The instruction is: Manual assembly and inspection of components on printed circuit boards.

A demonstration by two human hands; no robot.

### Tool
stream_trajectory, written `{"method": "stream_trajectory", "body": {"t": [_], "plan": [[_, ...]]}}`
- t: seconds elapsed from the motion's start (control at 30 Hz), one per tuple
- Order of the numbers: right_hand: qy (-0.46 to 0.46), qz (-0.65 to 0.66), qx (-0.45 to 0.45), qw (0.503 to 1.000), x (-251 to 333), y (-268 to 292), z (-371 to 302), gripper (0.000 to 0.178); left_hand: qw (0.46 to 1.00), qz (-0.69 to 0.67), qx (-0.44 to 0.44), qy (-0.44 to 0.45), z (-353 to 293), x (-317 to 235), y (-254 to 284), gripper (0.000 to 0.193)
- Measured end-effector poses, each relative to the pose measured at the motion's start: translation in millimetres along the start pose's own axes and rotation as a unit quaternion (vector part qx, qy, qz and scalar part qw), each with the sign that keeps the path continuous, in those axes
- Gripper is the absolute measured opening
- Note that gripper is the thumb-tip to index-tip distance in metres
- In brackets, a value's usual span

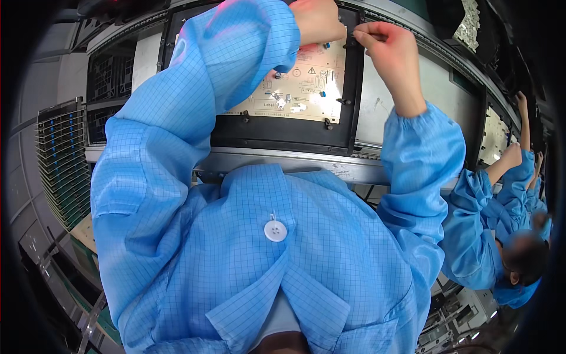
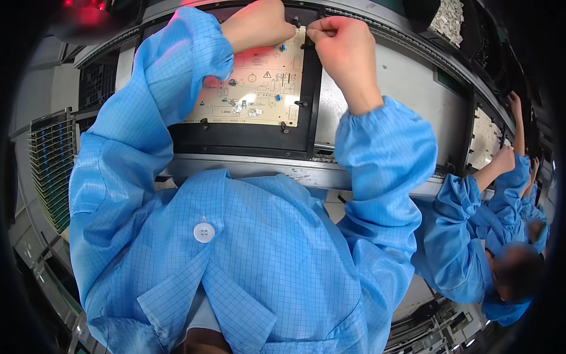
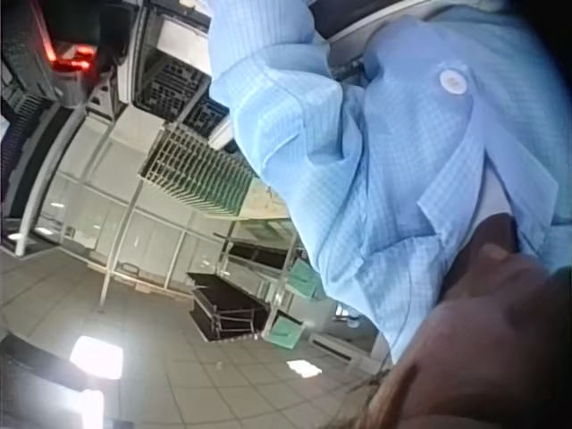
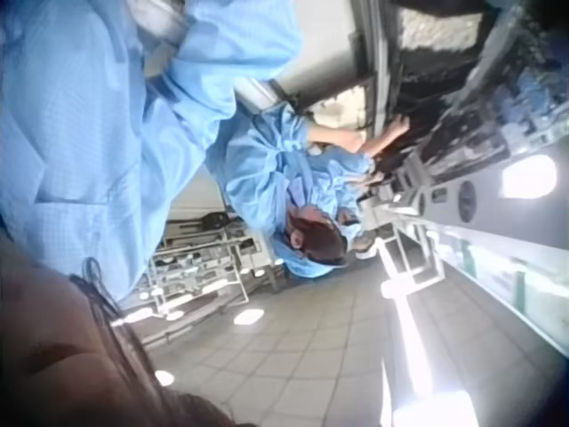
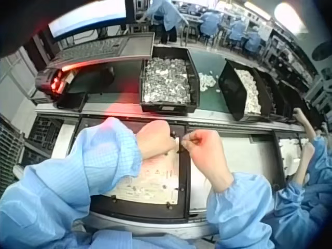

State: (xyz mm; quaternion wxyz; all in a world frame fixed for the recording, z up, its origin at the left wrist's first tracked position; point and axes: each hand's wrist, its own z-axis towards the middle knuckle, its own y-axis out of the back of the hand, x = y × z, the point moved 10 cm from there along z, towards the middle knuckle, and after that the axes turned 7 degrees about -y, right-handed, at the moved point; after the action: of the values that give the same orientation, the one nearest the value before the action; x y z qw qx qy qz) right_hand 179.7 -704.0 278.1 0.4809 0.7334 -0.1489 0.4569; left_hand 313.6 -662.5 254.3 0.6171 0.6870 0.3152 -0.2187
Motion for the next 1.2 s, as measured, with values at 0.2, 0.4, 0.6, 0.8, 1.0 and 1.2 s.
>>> {"method": "stream_trajectory", "body": {"t": [0.2,0.4,0.6,0.8,1.0,1.2], "plan": [[0.002,-0.048,-0.025,0.999,-3.7,-22.1,24.0,0.029,0.991,0.108,-0.035,-0.070,-38.5,-23.9,28.3,0.021],[-0.043,-0.047,-0.063,0.996,-19.3,-19.0,31.0,0.045,0.980,0.164,0.032,-0.111,-137.7,-36.0,-13.9,0.018],[-0.035,-0.066,-0.125,0.989,13.7,-13.3,20.9,0.034,0.985,0.154,0.004,-0.079,-142.6,-18.4,-22.6,0.016],[0.036,-0.196,-0.222,0.954,40.3,-12.7,1.0,0.027,0.994,0.054,-0.024,-0.087,-134.4,-13.8,-8.4,0.012],[0.237,-0.181,-0.046,0.953,54.9,-35.4,-76.4,0.025,0.987,-0.140,-0.073,-0.006,-77.7,24.7,38.2,0.010],[0.193,-0.150,0.015,0.969,34.6,-65.8,-118.7,0.014,0.989,-0.066,-0.124,-0.056,-25.0,7.4,31.4,0.016]]}}
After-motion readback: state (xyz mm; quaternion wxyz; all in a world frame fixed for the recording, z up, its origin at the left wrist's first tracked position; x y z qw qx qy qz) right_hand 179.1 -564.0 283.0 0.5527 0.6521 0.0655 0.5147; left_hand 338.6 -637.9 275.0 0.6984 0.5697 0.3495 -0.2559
